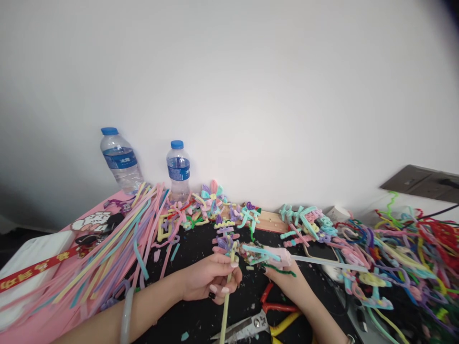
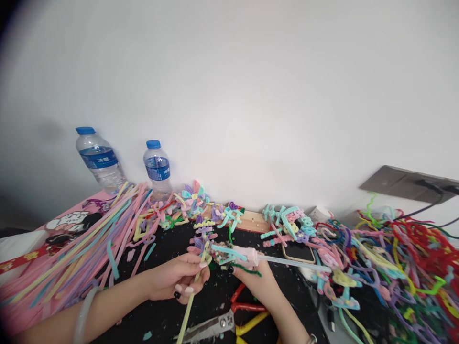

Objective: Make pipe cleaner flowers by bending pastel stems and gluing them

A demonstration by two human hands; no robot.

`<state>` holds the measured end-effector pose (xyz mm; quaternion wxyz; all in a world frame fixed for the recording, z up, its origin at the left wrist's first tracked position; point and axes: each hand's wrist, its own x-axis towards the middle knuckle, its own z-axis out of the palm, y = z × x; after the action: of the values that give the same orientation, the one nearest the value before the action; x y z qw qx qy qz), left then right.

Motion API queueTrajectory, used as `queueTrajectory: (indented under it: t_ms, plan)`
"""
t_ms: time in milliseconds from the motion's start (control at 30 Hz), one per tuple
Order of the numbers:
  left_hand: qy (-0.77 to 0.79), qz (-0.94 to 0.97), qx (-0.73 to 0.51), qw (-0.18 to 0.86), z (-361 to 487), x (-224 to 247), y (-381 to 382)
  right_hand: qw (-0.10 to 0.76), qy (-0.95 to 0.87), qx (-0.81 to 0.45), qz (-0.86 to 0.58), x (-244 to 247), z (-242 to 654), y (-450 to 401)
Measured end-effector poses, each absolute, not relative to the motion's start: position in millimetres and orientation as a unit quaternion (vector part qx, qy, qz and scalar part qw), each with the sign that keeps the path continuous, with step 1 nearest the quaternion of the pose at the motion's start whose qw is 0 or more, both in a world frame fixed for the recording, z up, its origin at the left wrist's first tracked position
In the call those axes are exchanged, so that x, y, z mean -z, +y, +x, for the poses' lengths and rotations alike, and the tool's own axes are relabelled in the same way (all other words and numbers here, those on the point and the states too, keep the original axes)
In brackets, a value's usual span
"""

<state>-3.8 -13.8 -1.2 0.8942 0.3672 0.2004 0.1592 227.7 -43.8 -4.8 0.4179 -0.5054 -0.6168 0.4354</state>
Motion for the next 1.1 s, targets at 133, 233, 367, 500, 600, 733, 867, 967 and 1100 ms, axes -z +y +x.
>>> queueTrajectory:
  t_ms: [133,233,367,500,600,733,867,967,1100]
  plan:
    - [0.208,0.371,-0.157,0.891,-4.2,-1.0,-13.9,0.415,-0.612,-0.439,-0.510,4.3,227.7,-44.5]
    - [0.209,0.370,-0.158,0.891,-4.1,-1.6,-13.7,0.413,-0.611,-0.445,-0.508,3.9,228.1,-45.6]
    - [0.204,0.364,-0.156,0.895,-4.1,-1.4,-13.3,0.414,-0.607,-0.447,-0.510,3.9,228.3,-45.8]
    - [0.196,0.362,-0.151,0.899,-4.8,-2.3,-13.4,0.416,-0.620,-0.437,-0.502,2.9,227.5,-44.5]
    - [0.194,0.360,-0.154,0.900,-5.3,-2.0,-13.7,0.409,-0.625,-0.445,-0.494,2.7,227.8,-44.6]
    - [0.189,0.355,-0.155,0.902,-5.4,-0.8,-13.6,0.411,-0.617,-0.445,-0.503,3.3,228.8,-45.6]
    - [0.194,0.355,-0.153,0.902,-5.5,-1.3,-13.2,0.409,-0.621,-0.436,-0.507,2.9,228.3,-45.3]
    - [0.193,0.357,-0.155,0.901,-5.6,-1.8,-13.0,0.405,-0.624,-0.435,-0.508,2.8,229.0,-45.1]
    - [0.184,0.363,-0.149,0.901,-5.9,-2.3,-12.7,0.398,-0.621,-0.433,-0.518,5.8,231.4,-45.4]
